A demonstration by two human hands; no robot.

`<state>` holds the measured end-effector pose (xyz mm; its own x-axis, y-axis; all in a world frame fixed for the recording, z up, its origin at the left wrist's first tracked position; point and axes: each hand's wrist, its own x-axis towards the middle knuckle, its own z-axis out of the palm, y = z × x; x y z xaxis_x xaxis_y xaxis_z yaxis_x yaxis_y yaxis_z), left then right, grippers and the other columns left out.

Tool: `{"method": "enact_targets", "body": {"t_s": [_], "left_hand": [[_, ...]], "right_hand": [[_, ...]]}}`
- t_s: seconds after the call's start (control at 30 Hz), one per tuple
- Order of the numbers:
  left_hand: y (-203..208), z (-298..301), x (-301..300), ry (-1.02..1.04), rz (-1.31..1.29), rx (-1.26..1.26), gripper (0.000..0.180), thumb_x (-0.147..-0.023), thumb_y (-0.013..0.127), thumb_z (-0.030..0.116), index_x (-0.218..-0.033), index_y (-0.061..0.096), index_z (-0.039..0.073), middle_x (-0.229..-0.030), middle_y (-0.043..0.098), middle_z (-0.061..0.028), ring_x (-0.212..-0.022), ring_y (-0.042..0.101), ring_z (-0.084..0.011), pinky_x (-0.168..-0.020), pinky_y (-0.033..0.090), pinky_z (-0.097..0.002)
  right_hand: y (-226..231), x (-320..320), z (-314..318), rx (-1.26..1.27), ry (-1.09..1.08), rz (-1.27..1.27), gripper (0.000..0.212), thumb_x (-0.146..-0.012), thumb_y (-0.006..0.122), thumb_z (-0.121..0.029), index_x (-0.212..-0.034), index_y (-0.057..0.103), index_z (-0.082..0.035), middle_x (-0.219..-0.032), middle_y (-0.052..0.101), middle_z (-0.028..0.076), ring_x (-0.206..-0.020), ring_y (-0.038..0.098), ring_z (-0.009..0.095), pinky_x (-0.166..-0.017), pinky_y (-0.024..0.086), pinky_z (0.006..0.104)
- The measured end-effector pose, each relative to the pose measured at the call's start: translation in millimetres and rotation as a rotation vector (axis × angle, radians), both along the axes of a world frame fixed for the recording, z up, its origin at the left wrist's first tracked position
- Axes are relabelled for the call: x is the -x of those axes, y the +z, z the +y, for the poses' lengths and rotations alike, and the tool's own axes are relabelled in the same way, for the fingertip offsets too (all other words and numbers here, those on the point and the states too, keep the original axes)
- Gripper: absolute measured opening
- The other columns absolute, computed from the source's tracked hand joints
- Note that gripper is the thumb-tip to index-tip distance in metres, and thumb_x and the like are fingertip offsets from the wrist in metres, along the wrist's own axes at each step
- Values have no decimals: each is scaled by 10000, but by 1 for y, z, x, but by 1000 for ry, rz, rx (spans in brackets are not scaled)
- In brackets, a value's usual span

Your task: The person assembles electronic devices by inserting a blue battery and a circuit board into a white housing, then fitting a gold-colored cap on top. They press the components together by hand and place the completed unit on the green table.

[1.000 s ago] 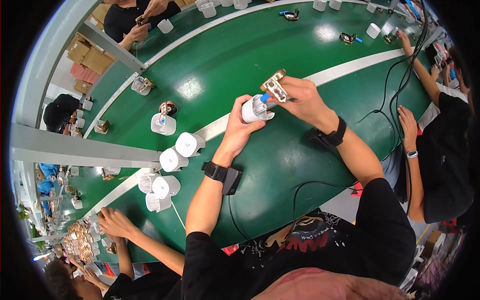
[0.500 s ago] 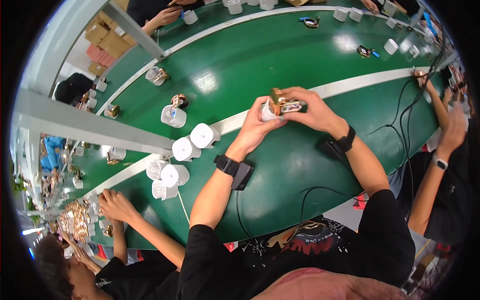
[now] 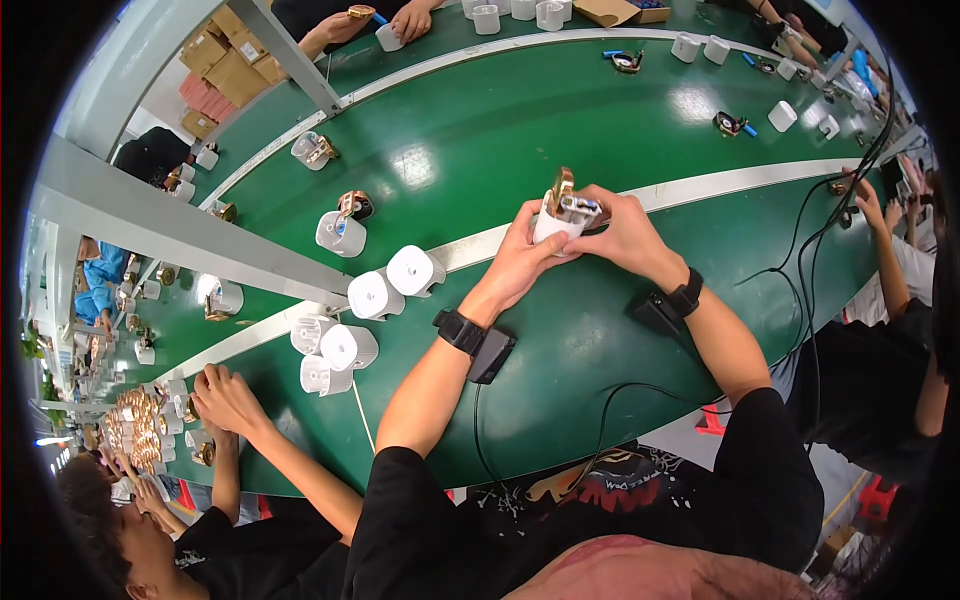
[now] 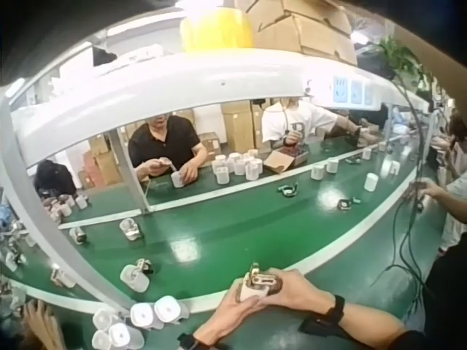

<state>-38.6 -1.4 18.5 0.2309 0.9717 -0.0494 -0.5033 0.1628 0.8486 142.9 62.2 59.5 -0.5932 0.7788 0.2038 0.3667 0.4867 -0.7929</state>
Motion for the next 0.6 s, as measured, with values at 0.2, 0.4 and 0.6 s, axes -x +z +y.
{"method": "enact_targets", "body": {"t_s": [0.2, 0.4, 0.6], "left_hand": [[12, -12, -5, 524, 557, -6, 379, -939, 583, 26, -1294, 451, 27, -1306, 529, -158, -1043, 638, -207, -808, 570, -330], [-7, -10, -8, 518, 810, -175, 481, -894, 599, -7, -1345, 436, 26, -1267, 501, -149, -962, 640, -188, -727, 568, -302], [-8, -8, -8, 634, 856, -443, 510, -817, 656, -9, -1295, 486, 40, -1319, 402, -185, -1084, 578, -316, -907, 522, -412]], "right_hand": [[9, -1, 20, 285, -183, -11, 659, -755, 801, -50, -1362, 544, -46, -1026, 716, 97, -951, 706, 192, -814, 549, 328], [-6, 16, 16, 165, -161, 7, 715, -810, 738, -9, -1460, 444, -65, -1233, 631, 163, -1163, 629, 229, -942, 520, 343], [-29, 12, 15, 176, 160, 192, 722, -868, 683, -23, -1514, 367, -75, -1495, 434, 206, -1318, 516, 266, -1092, 428, 389]]}}
